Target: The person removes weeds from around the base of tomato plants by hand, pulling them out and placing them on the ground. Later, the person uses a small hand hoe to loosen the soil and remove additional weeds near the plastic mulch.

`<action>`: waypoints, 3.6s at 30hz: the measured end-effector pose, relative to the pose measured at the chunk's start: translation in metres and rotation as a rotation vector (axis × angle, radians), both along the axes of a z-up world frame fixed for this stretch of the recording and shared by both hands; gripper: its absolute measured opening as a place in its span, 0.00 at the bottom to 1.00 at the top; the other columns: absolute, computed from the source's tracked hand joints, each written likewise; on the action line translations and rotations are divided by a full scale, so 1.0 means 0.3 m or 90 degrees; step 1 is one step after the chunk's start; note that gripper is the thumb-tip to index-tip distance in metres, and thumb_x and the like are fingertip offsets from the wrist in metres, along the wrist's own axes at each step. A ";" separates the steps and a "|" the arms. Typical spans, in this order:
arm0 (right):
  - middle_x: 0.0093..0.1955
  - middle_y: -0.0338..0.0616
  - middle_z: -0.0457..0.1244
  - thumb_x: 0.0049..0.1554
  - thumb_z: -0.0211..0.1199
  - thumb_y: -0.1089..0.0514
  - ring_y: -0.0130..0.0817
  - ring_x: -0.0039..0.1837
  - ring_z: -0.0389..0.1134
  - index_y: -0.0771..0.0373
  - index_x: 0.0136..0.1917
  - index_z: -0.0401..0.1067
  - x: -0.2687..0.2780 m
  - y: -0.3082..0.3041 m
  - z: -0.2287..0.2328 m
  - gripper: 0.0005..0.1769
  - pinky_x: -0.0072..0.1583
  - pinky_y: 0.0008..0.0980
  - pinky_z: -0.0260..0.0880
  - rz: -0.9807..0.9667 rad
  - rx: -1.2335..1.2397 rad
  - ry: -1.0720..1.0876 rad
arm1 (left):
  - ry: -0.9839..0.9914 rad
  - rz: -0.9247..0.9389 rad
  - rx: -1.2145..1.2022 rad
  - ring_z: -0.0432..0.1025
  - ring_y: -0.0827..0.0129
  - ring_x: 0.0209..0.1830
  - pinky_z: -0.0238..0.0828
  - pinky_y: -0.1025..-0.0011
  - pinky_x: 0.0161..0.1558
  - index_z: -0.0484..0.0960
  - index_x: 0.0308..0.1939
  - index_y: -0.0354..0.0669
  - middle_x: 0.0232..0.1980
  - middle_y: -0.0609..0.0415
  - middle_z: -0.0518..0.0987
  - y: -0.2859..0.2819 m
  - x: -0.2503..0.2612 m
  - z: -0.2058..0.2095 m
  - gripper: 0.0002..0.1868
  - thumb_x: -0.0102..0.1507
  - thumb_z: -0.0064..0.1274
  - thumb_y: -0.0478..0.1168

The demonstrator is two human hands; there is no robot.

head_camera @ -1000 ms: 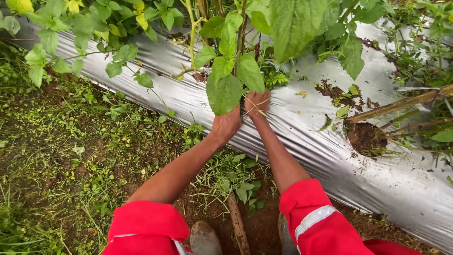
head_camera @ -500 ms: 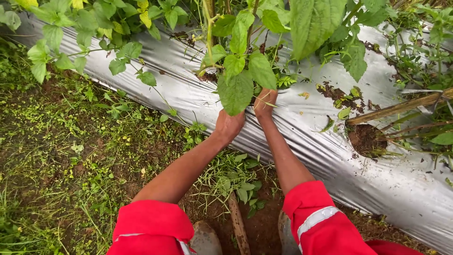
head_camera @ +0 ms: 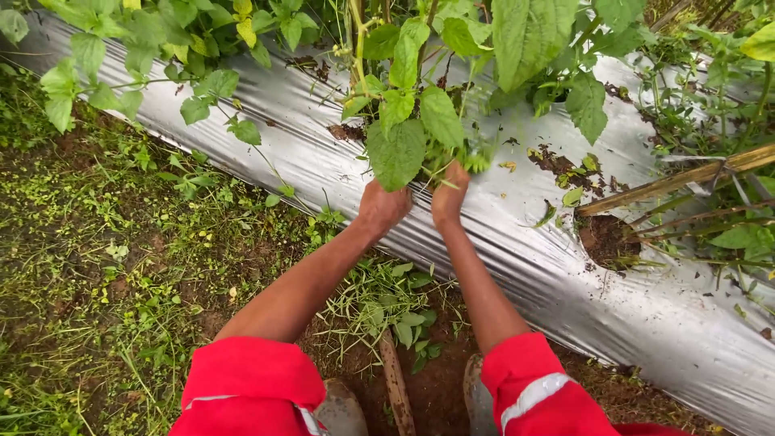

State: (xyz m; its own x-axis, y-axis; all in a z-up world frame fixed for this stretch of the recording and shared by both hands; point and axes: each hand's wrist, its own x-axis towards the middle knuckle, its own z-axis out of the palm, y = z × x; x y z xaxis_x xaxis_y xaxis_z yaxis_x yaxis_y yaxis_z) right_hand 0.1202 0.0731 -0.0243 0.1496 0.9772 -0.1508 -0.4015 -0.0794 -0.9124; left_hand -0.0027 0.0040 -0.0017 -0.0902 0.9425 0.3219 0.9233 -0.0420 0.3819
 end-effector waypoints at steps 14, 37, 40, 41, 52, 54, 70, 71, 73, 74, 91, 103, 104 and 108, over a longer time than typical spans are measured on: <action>0.41 0.37 0.55 0.73 0.38 0.50 0.23 0.42 0.53 0.59 0.47 0.66 -0.088 -0.774 0.083 0.20 0.52 0.33 0.62 0.202 -0.132 -0.281 | 0.078 -0.046 0.165 0.75 0.56 0.55 0.80 0.65 0.44 0.82 0.42 0.36 0.49 0.47 0.76 -0.130 -0.180 0.246 0.11 0.57 0.57 0.37; 0.65 0.75 0.63 0.62 0.54 0.69 0.41 0.42 0.72 0.70 0.76 0.62 0.070 -0.531 0.618 0.29 0.52 0.41 0.77 1.027 0.076 -0.780 | 0.269 -0.158 -0.150 0.73 0.71 0.34 0.71 0.70 0.52 0.73 0.67 0.52 0.32 0.65 0.76 -0.047 -0.050 0.190 0.22 0.69 0.42 0.36; 0.68 0.72 0.62 0.59 0.51 0.76 0.48 0.55 0.71 0.70 0.79 0.56 0.079 -0.544 0.754 0.35 0.60 0.45 0.74 1.068 0.051 -0.767 | 0.275 -0.157 -0.149 0.74 0.72 0.31 0.71 0.73 0.48 0.74 0.66 0.53 0.30 0.67 0.76 -0.066 -0.085 0.175 0.21 0.69 0.45 0.35; 0.70 0.70 0.61 0.58 0.51 0.78 0.51 0.63 0.70 0.68 0.81 0.54 0.082 -0.549 0.795 0.38 0.66 0.50 0.71 1.071 0.038 -0.768 | 0.278 -0.158 -0.146 0.74 0.73 0.30 0.72 0.75 0.46 0.75 0.65 0.54 0.29 0.68 0.76 -0.071 -0.096 0.172 0.20 0.69 0.46 0.35; 0.49 0.65 0.70 0.63 0.59 0.62 0.36 0.32 0.66 0.72 0.67 0.71 0.119 -0.422 0.952 0.20 0.38 0.30 0.70 0.867 0.113 -0.535 | 0.051 -0.124 -0.234 0.82 0.46 0.41 0.83 0.53 0.41 0.70 0.72 0.64 0.40 0.44 0.85 -0.129 -0.122 0.089 0.43 0.54 0.66 0.33; 0.45 0.65 0.70 0.64 0.57 0.60 0.43 0.34 0.70 0.73 0.62 0.73 0.102 -0.327 0.856 0.18 0.42 0.38 0.75 0.757 0.107 -0.505 | -0.066 -0.084 -0.270 0.81 0.41 0.41 0.83 0.50 0.41 0.69 0.74 0.66 0.39 0.39 0.85 -0.130 -0.080 0.147 0.43 0.56 0.64 0.34; 0.28 0.55 0.64 0.55 0.65 0.60 0.48 0.32 0.68 0.73 0.40 0.75 -0.124 -0.094 0.340 0.11 0.40 0.43 0.68 0.291 0.087 -0.701 | -0.418 0.223 -0.162 0.76 0.38 0.56 0.78 0.40 0.52 0.45 0.79 0.34 0.56 0.29 0.78 -0.169 0.041 0.319 0.49 0.64 0.62 0.41; 0.28 0.57 0.64 0.53 0.66 0.63 0.51 0.33 0.68 0.77 0.41 0.74 -0.121 -0.097 0.337 0.11 0.42 0.44 0.69 0.286 0.065 -0.735 | -0.431 0.251 -0.166 0.75 0.36 0.59 0.77 0.38 0.54 0.41 0.80 0.33 0.57 0.27 0.77 -0.172 0.051 0.317 0.53 0.64 0.63 0.43; 0.33 0.58 0.67 0.47 0.68 0.63 0.58 0.40 0.71 0.73 0.41 0.75 -0.132 -0.091 0.383 0.10 0.46 0.53 0.73 0.291 0.051 -0.761 | -0.475 0.279 -0.124 0.72 0.36 0.63 0.73 0.40 0.59 0.47 0.79 0.33 0.60 0.27 0.76 -0.151 0.055 0.270 0.51 0.61 0.64 0.39; 0.38 0.60 0.70 0.41 0.70 0.63 0.65 0.47 0.74 0.70 0.40 0.77 -0.143 -0.085 0.410 0.12 0.50 0.61 0.76 0.295 0.039 -0.781 | -0.512 0.306 -0.079 0.70 0.36 0.66 0.69 0.41 0.65 0.52 0.79 0.33 0.63 0.27 0.75 -0.137 0.053 0.252 0.50 0.59 0.66 0.35; 0.34 0.65 0.68 0.53 0.56 0.59 0.73 0.43 0.71 0.68 0.38 0.76 -0.067 -0.002 0.134 0.12 0.45 0.66 0.70 0.278 0.228 -0.747 | -0.425 0.146 -0.068 0.79 0.50 0.30 0.78 0.57 0.30 0.81 0.35 0.31 0.30 0.41 0.79 -0.120 0.007 0.210 0.05 0.60 0.60 0.32; 0.31 0.64 0.61 0.63 0.53 0.54 0.48 0.38 0.64 0.66 0.34 0.64 0.025 0.003 0.082 0.19 0.41 0.42 0.63 0.218 0.370 -0.476 | -0.427 0.093 -0.109 0.80 0.38 0.39 0.78 0.58 0.31 0.86 0.46 0.27 0.37 0.29 0.80 -0.173 0.115 0.327 0.11 0.61 0.58 0.30; 0.30 0.66 0.59 0.64 0.55 0.53 0.34 0.38 0.62 0.68 0.32 0.62 0.032 -0.020 0.086 0.22 0.41 0.39 0.62 0.214 0.366 -0.443 | -0.429 0.082 -0.113 0.80 0.36 0.40 0.78 0.58 0.30 0.86 0.47 0.26 0.38 0.27 0.81 -0.187 0.134 0.351 0.12 0.62 0.57 0.30; 0.30 0.64 0.58 0.66 0.56 0.54 0.43 0.36 0.66 0.63 0.32 0.62 0.064 -0.083 0.053 0.22 0.41 0.37 0.66 0.213 0.400 -0.496 | -0.411 0.070 -0.150 0.80 0.43 0.37 0.78 0.63 0.29 0.86 0.48 0.26 0.38 0.30 0.82 -0.188 0.111 0.141 0.12 0.62 0.57 0.30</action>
